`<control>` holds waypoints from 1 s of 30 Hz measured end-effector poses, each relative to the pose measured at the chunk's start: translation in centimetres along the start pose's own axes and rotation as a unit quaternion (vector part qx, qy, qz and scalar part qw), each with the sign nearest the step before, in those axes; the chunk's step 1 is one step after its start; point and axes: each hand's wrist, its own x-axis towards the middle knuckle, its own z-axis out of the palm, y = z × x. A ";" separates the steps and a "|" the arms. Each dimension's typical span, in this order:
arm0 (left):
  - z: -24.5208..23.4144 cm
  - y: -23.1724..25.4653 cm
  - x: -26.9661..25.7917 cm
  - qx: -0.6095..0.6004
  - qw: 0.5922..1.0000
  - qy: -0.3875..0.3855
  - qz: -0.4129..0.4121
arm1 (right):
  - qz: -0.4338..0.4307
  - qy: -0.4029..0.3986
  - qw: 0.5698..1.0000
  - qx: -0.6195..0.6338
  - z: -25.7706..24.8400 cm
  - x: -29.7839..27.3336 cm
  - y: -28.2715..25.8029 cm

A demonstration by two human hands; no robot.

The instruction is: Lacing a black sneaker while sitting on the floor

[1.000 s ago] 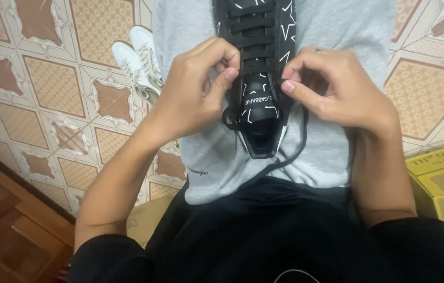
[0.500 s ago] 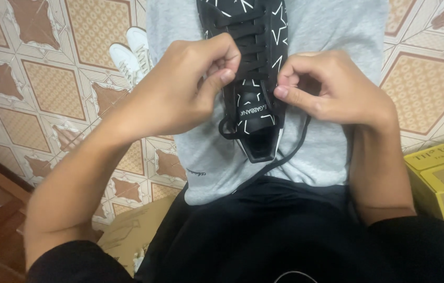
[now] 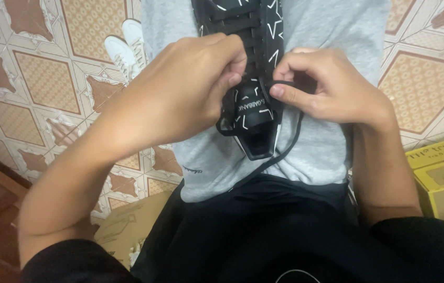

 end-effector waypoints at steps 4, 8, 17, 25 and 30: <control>1.1 -0.1 -0.4 0.007 0.999 0.048 0.023 | -0.020 0.034 0.999 0.007 -0.1 0.1 -0.1; 1.6 -0.4 -1.3 -0.079 0.994 0.076 0.004 | -0.058 0.097 0.993 -0.026 0.1 0.2 0.3; 5.6 -4.8 -1.7 -0.168 0.964 0.202 -0.032 | -0.092 0.115 0.987 -0.065 -0.6 1.4 0.0; 7.3 -6.8 -0.9 -0.184 0.944 0.244 0.123 | -0.104 0.133 0.984 -0.056 -0.4 1.7 0.6; 6.9 -6.7 -0.5 -0.217 0.944 0.225 0.107 | -0.099 0.131 0.986 -0.042 -0.3 2.0 0.3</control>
